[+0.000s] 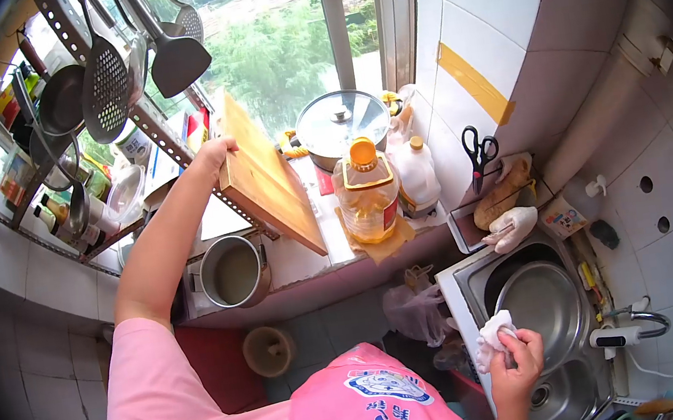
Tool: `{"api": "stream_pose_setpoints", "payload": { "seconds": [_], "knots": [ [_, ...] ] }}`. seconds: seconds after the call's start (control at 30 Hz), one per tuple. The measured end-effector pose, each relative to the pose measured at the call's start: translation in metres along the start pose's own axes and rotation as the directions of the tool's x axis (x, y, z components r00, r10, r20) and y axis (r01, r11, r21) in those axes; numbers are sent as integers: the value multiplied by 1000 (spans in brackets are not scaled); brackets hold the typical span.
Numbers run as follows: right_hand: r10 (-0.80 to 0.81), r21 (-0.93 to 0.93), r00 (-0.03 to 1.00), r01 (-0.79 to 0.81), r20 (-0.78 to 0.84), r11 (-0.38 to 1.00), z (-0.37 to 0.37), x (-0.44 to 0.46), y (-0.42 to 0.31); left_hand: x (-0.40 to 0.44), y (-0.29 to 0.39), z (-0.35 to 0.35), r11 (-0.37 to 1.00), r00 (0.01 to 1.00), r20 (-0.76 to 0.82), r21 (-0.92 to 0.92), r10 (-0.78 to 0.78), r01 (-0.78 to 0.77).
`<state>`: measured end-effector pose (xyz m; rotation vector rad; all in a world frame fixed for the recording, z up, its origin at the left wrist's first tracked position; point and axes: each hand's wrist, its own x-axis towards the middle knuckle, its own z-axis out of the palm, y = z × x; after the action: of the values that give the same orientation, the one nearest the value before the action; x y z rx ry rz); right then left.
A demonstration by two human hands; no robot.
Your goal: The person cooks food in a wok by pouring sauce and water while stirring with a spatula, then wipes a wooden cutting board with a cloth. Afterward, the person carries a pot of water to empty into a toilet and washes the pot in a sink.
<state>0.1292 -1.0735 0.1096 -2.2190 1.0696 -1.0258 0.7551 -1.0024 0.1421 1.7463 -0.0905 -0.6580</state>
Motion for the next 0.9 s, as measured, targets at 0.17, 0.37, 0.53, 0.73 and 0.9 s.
{"api": "stream_pose_setpoints", "payload": {
  "seconds": [0.17, 0.37, 0.53, 0.73, 0.9],
  "knots": [
    [39, -20, 999, -39, -1, 999, 15, 5, -13, 53, -2, -9, 994, 995, -38, 60, 96, -94],
    [55, -48, 998, -55, 1, 997, 25, 11, -25, 75, 10, -14, 987, 986, -87, 93, 140, -132],
    [46, -83, 999, -44, 21, 996, 29, 13, -26, 99, 14, -19, 971, 975, -106, 161, 196, -178],
    [71, -99, 998, -70, 0, 993, 30, 12, -24, 120, 18, -32, 879, 926, -145, 392, 349, -270],
    [94, -96, 995, -96, -24, 991, 24, 11, -20, 143, 28, -42, 237, 908, -24, 968, 417, -84]
  ]
}}
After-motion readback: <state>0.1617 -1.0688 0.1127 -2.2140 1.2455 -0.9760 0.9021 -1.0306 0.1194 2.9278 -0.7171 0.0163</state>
